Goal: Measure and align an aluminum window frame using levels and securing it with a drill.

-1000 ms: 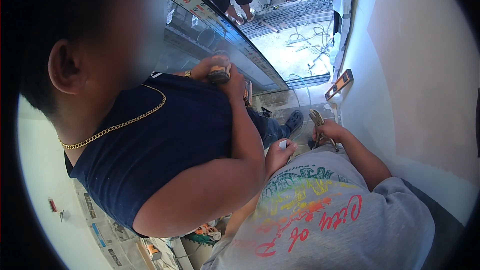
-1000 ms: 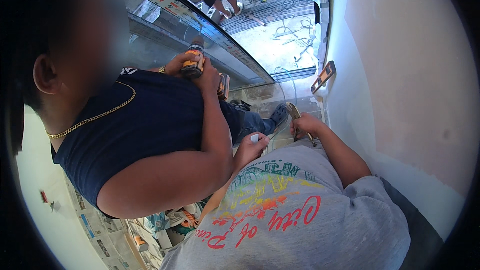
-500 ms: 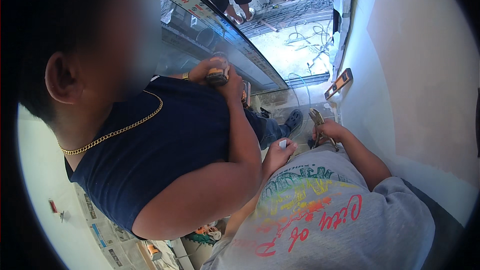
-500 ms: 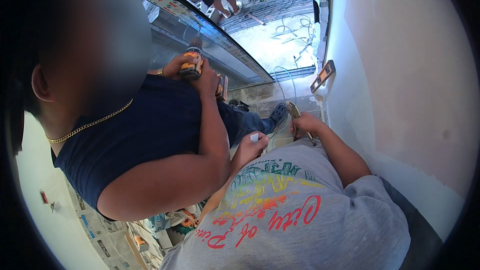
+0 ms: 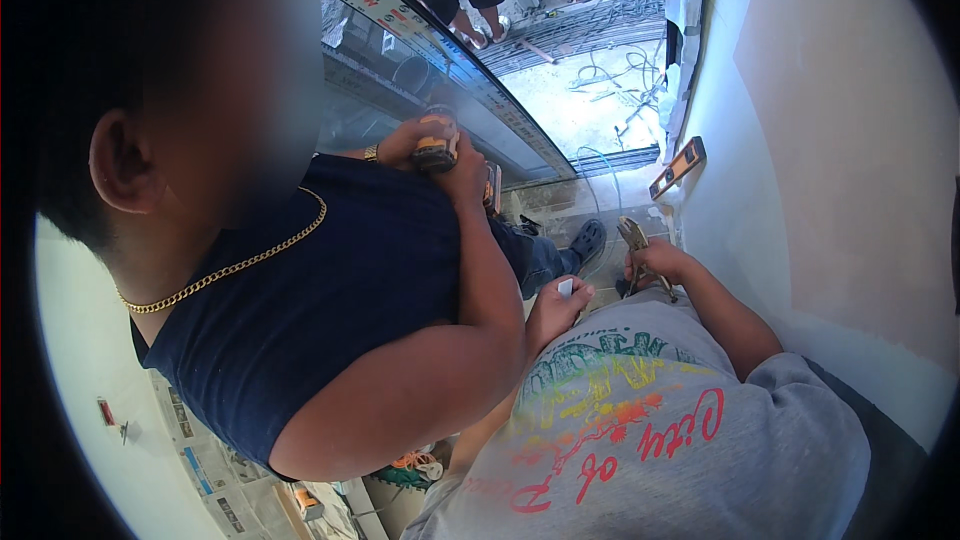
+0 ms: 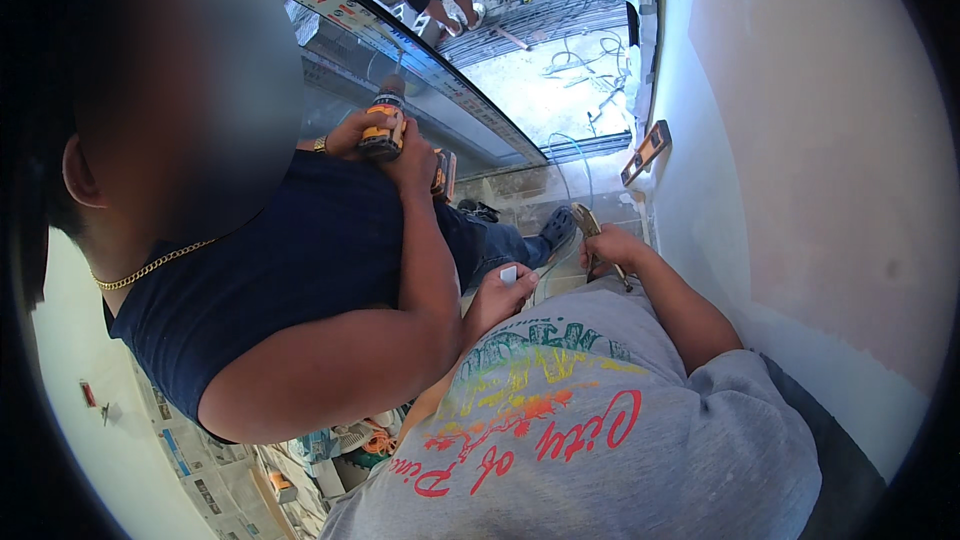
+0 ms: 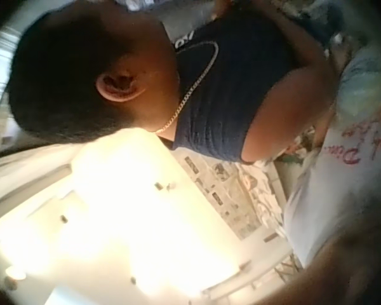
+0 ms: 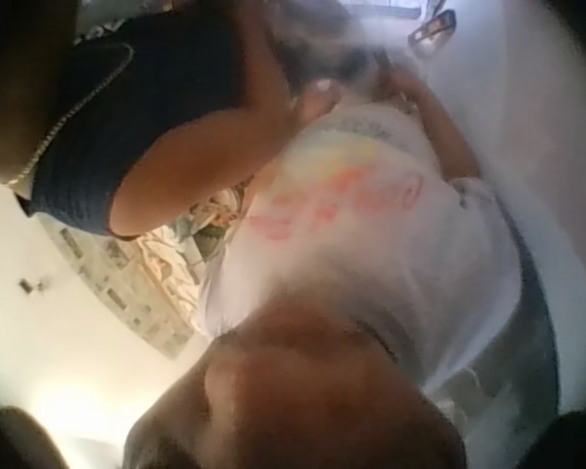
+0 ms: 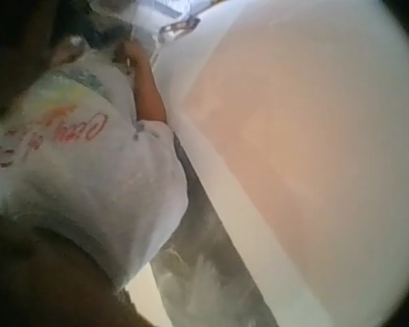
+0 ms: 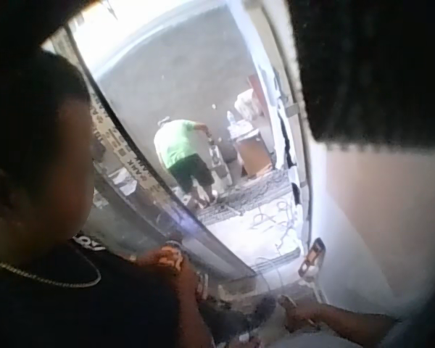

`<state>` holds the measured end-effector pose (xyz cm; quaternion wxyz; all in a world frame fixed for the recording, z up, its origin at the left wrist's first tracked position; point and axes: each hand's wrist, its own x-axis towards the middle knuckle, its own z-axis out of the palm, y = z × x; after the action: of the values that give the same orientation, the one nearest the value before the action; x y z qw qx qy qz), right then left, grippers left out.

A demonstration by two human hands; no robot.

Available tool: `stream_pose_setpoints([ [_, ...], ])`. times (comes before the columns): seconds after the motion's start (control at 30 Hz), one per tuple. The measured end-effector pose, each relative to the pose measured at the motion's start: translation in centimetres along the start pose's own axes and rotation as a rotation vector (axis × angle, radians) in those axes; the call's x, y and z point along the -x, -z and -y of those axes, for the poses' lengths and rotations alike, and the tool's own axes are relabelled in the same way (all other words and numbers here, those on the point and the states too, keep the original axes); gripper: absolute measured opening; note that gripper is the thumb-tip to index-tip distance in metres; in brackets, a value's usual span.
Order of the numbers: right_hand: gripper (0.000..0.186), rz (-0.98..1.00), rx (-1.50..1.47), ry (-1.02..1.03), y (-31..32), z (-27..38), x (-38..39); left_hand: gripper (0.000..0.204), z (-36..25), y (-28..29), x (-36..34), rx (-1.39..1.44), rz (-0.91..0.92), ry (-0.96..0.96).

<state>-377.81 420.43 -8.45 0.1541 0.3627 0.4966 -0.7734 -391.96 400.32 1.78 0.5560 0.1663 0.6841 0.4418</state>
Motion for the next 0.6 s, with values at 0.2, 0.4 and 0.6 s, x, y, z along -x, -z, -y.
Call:
stream_pose_setpoints([
  [0.2,0.019,-0.001,0.010,0.005,0.1,0.0,0.0,0.019,0.4,-0.1,-0.2,0.049,-0.015,-0.012],
  [0.4,0.018,-0.001,-0.011,0.018,0.3,-0.4,-0.4,0.018,0.3,-0.2,-0.2,-0.007,-0.027,-0.019],
  [0.6,0.018,0.004,-0.016,0.000,0.3,-0.4,-0.6,0.019,0.3,0.1,-0.2,0.044,0.025,-0.010],
])
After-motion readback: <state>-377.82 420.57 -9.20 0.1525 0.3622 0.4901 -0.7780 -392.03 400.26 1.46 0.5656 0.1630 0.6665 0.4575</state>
